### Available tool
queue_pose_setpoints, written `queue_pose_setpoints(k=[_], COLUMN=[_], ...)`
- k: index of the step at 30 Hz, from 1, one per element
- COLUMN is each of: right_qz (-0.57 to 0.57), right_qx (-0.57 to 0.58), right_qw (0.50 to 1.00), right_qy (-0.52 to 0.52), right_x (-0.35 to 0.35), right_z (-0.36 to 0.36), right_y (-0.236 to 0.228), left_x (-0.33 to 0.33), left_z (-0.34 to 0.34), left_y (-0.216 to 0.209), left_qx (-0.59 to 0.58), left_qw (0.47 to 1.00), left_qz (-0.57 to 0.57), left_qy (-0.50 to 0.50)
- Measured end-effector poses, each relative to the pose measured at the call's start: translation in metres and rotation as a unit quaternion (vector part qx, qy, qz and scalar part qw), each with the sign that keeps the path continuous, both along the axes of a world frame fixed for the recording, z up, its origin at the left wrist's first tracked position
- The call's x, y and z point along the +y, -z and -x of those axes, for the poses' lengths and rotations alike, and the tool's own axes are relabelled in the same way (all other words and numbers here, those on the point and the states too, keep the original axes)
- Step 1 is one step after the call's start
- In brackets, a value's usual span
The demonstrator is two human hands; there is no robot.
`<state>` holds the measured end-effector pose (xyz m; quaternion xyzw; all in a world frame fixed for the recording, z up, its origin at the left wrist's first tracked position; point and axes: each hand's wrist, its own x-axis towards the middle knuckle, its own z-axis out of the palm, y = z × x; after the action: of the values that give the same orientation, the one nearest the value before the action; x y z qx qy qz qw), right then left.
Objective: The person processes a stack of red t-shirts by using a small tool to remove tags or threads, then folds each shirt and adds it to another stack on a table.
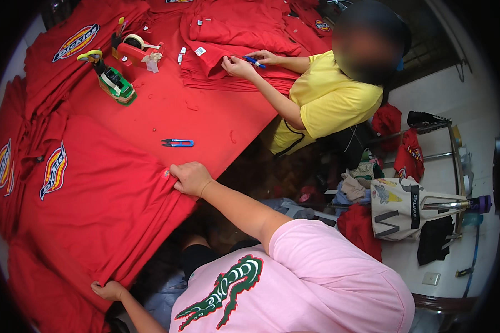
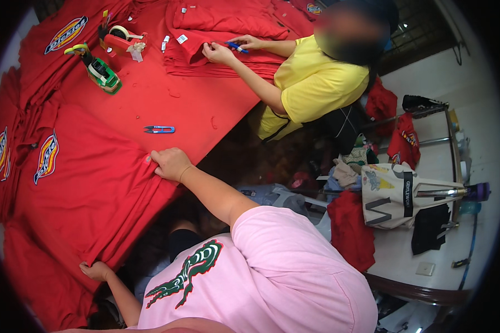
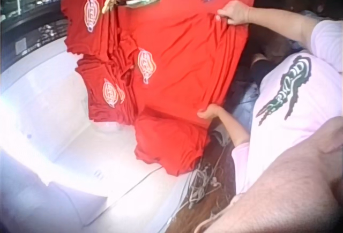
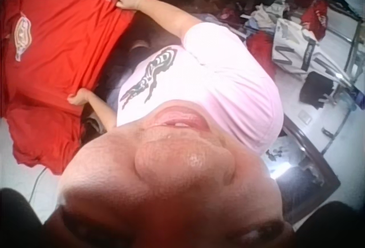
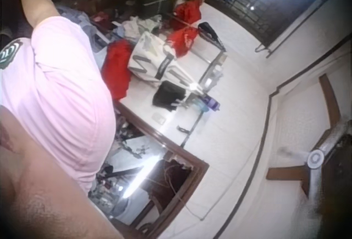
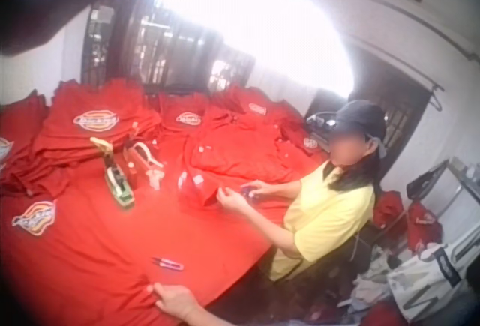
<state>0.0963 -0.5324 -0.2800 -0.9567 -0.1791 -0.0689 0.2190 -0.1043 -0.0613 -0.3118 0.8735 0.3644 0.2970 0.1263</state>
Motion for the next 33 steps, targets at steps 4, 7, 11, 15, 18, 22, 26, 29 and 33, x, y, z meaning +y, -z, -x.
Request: queue_pose_setpoints(k=[4,7,11,15,18,22,26,29,33], right_qz=[0.006,0.004,0.001,-0.002,-0.009,-0.002,-0.008,-0.018,-0.013], right_qx=[0.002,0.010,-0.006,-0.020,-0.003,-0.014,-0.023,-0.027,-0.032], right_qw=[1.000,1.000,1.000,1.000,1.000,1.000,1.000,0.999,0.999], right_qy=[-0.005,-0.001,0.002,-0.001,-0.009,-0.008,-0.002,-0.001,0.001], right_x=[-0.001,-0.001,0.001,-0.001,0.000,0.000,0.000,0.000,0.000], right_z=[0.000,-0.002,-0.002,-0.002,-0.001,-0.001,-0.001,-0.001,-0.002], right_y=[-0.002,-0.009,-0.001,-0.004,-0.002,0.000,-0.002,-0.003,-0.002], left_x=[0.001,0.000,0.001,-0.005,-0.004,-0.006,-0.011,-0.009,-0.008], left_z=[0.000,-0.001,-0.001,-0.005,-0.002,-0.002,-0.006,-0.005,-0.006], left_y=[0.001,0.003,0.004,-0.001,-0.001,-0.003,-0.005,-0.006,-0.005], left_qx=[0.002,-0.001,-0.007,-0.018,-0.011,-0.011,-0.012,-0.009,-0.012], left_qw=[1.000,1.000,1.000,1.000,1.000,1.000,1.000,1.000,1.000], left_qz=[0.000,-0.009,0.004,0.006,0.000,0.004,0.007,0.009,0.004], left_qy=[-0.007,-0.012,-0.019,-0.010,-0.017,-0.021,-0.018,-0.024,-0.017])
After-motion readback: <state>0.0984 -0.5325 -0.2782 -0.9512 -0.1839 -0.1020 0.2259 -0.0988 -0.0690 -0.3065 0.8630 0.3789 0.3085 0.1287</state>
